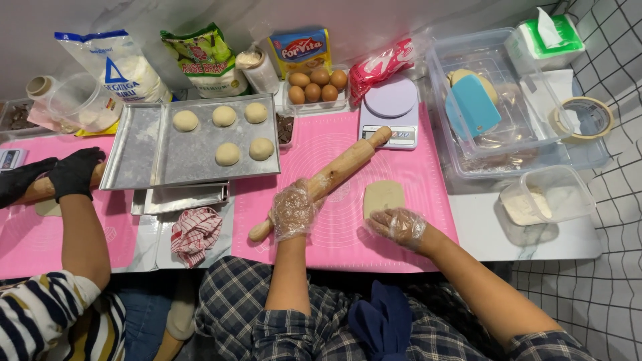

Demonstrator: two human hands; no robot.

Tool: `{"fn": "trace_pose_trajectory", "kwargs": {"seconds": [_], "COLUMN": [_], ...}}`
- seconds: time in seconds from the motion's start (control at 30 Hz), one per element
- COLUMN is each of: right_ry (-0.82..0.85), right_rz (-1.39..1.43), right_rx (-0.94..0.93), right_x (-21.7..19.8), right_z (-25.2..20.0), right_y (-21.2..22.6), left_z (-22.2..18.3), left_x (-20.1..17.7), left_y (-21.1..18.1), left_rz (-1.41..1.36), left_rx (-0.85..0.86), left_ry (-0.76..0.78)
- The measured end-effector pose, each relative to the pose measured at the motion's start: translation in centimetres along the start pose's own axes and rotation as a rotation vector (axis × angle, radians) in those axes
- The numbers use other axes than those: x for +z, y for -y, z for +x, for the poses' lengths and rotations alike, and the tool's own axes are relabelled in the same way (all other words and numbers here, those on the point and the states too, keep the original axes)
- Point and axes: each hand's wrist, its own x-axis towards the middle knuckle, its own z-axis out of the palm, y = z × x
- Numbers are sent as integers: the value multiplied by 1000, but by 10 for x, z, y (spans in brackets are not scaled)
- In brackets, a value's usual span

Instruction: Rolling out and shaping small balls of dough using a rolling pin on a silicone mat.

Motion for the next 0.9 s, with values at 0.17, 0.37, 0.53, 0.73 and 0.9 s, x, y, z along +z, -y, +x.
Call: {"fn": "trace_pose_trajectory", "kwargs": {"seconds": [0.17, 0.37, 0.53, 0.73, 0.9], "right_ry": [-612, -675, -484, 112, 332], "right_rz": [1825, -49, -26, 32, 40], "right_rx": [703, 153, 375, 555, 644], "right_x": [32, 25, 49, -23, -6], "right_z": [16, 36, 30, 35, 38], "right_y": [0, -12, 20, 61, 47], "left_z": [-1, 1, 4, 7, 3], "left_x": [4, 5, 6, 8, 10], "left_y": [2, 2, 5, 7, 8], "left_rz": [-13, -14, -22, -28, -31], "left_rx": [-8, -24, -36, -47, -58], "left_ry": [-12, -20, -31, -39, -50]}}
